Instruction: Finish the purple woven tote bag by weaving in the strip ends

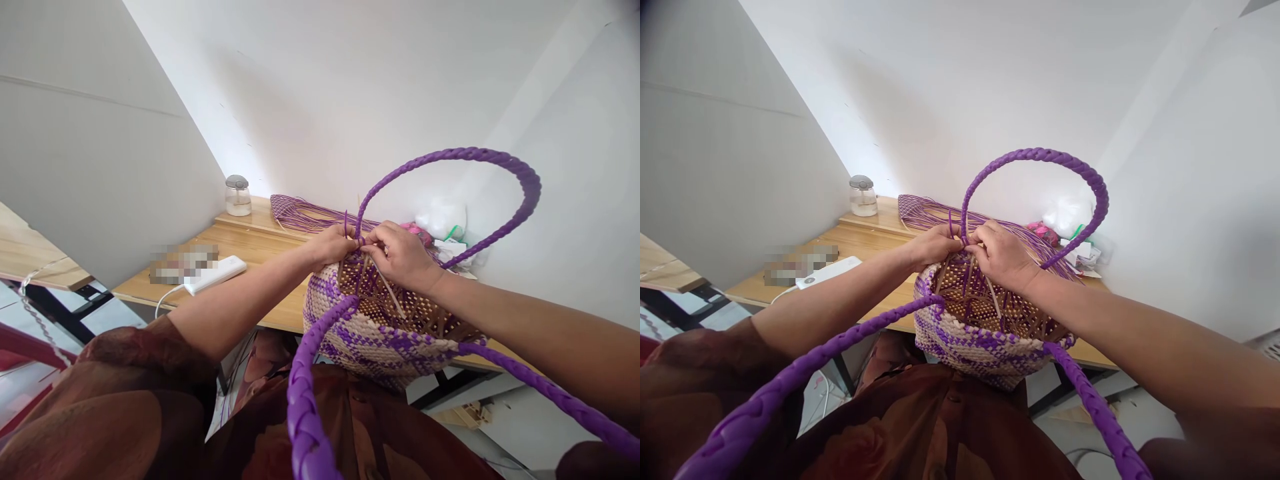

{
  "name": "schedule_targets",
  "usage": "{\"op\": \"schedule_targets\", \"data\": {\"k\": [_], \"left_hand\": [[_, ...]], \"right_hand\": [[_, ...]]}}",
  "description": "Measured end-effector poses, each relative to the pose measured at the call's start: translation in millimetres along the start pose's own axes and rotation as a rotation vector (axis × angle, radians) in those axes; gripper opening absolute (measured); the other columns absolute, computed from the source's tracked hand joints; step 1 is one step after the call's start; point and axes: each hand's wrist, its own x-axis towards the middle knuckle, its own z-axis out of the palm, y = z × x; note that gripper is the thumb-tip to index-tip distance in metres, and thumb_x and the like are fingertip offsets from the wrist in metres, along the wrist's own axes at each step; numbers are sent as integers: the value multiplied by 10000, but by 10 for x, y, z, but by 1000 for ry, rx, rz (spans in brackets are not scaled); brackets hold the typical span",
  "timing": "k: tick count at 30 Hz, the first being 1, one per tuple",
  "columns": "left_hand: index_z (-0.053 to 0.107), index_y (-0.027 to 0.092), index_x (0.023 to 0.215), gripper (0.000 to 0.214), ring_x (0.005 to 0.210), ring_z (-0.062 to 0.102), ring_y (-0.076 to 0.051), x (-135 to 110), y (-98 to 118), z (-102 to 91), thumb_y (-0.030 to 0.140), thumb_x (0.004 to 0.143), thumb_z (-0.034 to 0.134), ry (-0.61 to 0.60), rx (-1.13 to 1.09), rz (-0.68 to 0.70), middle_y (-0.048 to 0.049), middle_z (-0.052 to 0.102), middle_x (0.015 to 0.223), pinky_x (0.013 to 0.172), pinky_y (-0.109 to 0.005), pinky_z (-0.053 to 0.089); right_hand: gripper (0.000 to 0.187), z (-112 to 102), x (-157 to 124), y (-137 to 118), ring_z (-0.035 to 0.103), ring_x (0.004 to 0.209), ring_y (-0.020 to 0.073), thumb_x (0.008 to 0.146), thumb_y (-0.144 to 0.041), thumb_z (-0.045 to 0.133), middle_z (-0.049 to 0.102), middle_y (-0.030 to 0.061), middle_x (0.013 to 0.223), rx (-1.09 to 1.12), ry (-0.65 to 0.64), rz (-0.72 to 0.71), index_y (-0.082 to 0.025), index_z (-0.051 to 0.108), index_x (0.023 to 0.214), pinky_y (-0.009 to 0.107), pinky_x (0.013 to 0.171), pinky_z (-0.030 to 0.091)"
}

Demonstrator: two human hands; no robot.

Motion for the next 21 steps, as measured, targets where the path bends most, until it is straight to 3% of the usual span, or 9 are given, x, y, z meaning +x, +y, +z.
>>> {"op": "schedule_targets", "data": {"k": [10, 21], "left_hand": [[618, 152, 852, 72, 633, 562, -96, -2, -4, -5, 172, 785, 633, 45, 29, -10, -2, 645, 723, 626, -226, 421], [630, 149, 841, 47, 625, 554, -92, 11, -9, -14, 135, 805, 603, 1, -29, -18, 0, 641, 714, 636, -226, 427]], "right_hand": [[74, -33, -1, -6, 567, 813, 205, 870, -212, 588, 602, 57, 850, 10, -27, 7, -198, 537, 818, 342, 756, 425], [79, 1, -1, -41, 556, 815, 207, 889, -189, 546, 579, 66, 872, -19, 14, -11, -208, 491, 835, 338, 733, 426]]}}
